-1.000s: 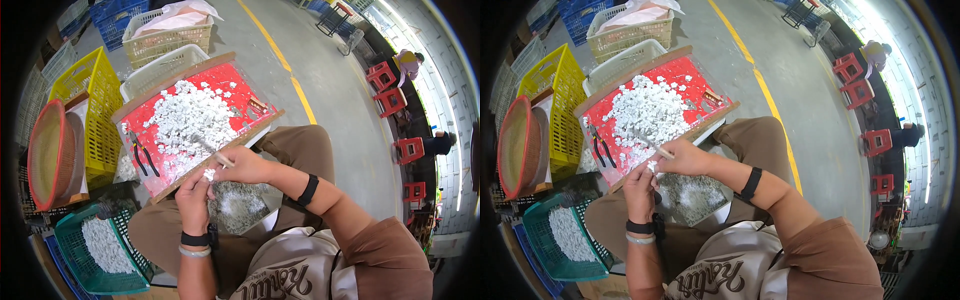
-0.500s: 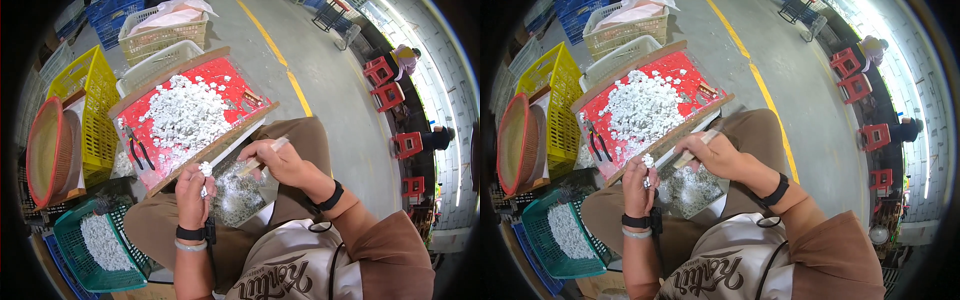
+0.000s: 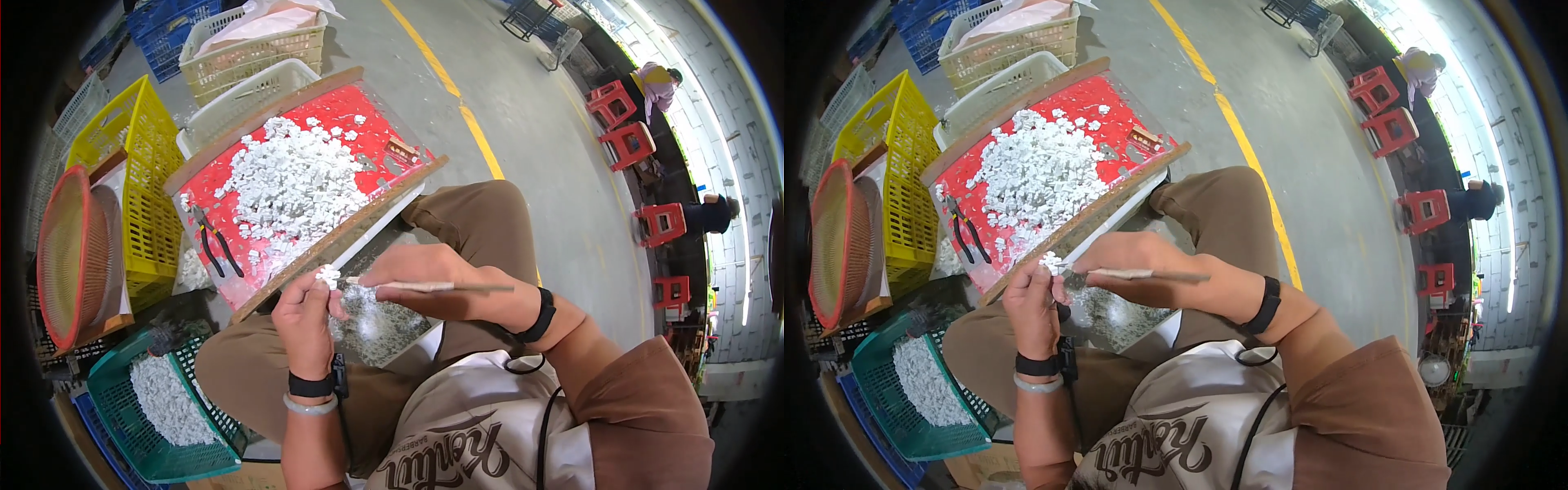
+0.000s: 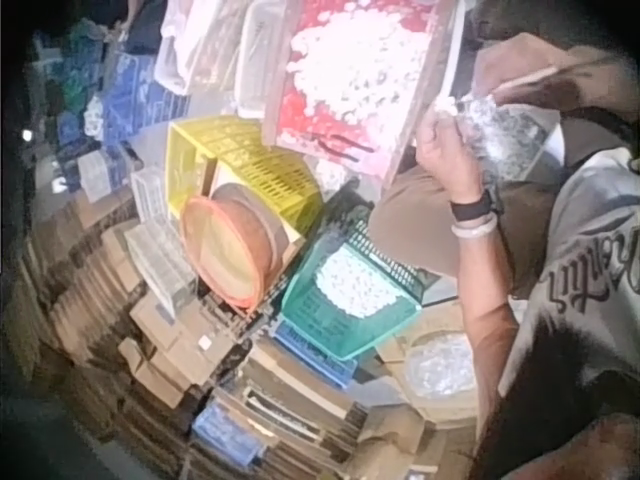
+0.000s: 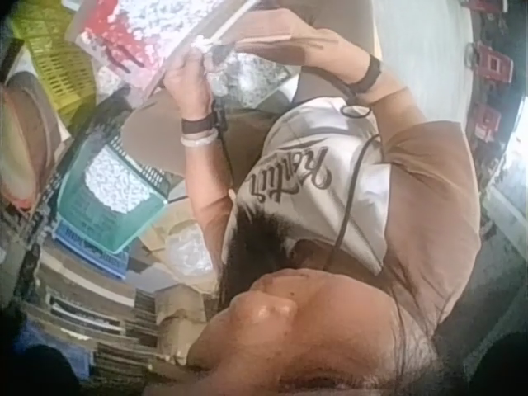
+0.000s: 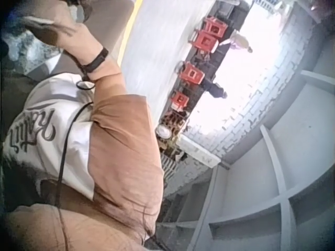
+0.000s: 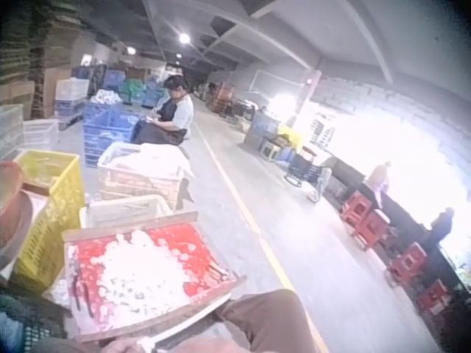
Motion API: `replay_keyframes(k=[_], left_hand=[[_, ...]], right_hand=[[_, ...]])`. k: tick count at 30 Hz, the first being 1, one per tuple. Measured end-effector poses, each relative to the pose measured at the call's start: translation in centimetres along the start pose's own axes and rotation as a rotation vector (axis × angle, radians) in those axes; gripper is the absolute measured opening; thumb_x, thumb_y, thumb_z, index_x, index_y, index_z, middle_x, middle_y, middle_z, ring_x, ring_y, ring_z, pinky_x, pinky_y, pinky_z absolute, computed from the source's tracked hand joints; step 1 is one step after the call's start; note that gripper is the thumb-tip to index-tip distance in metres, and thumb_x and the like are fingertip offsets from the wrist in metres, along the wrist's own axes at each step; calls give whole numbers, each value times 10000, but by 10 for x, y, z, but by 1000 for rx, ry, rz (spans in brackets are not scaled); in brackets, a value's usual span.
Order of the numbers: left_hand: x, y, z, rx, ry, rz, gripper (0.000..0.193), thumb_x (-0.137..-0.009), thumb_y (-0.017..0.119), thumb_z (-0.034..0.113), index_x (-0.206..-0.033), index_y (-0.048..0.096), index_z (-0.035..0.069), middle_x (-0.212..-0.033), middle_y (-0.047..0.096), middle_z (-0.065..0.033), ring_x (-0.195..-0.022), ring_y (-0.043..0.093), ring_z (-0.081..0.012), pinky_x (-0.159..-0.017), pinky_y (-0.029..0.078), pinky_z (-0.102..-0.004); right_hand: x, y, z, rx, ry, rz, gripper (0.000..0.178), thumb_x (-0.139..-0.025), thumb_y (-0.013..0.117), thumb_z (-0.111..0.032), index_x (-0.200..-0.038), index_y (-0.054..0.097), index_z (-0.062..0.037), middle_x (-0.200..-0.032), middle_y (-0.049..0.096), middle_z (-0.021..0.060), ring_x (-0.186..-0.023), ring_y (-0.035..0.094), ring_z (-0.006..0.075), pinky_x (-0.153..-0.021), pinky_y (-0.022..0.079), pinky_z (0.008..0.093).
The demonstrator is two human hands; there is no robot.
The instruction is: Sorting and inspecting small white plastic/rubber components at a workbench in a manufacturing facility.
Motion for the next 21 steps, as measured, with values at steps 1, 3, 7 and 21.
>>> replay_keyframes(k=[1,3,7,21], left_hand=[[1,1,0,-1,-4,-2,188,-937,493,94,-1071,563,-19,-712,558,-66,-546,499,-110,-506,469,-254],[2,3,5,7,48,46,190,-937,503,112,-1054,567,-25,-707,556,-57,-543,495,-106,-498,469,-246],[5,-3,9,82,20,17,222,-927,500,77,-1114,559,-28,-754,571,-72,-567,504,-98,-506,485,-248],[7,-1,12,496,-326,-301,372,-975,397,225,-1260,435,-11,-767,502,-84,-545,400,-93,-470,367,-231]], right_hand=[[1,3,6,129,-33,-34,188,-847,600,-124,-996,617,-11,-927,618,153,-881,599,301,-756,483,361],[2,2,13,257,-68,-66,179,-838,609,-114,-985,612,-12,-904,616,152,-857,598,315,-736,485,373],[7,-8,12,180,-9,123,143,-836,619,-108,-945,635,-17,-837,631,138,-764,621,293,-682,500,365],[6,-2,-16,-364,381,129,174,-851,623,-53,-1010,637,16,-925,654,112,-799,623,147,-709,501,279]])
Point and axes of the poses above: each hand's wrist, its own x-axis away from the middle knuckle, its own y-axis out of the palm, z = x × y, the point moved 2 cm from there along -x, towards the middle knuckle
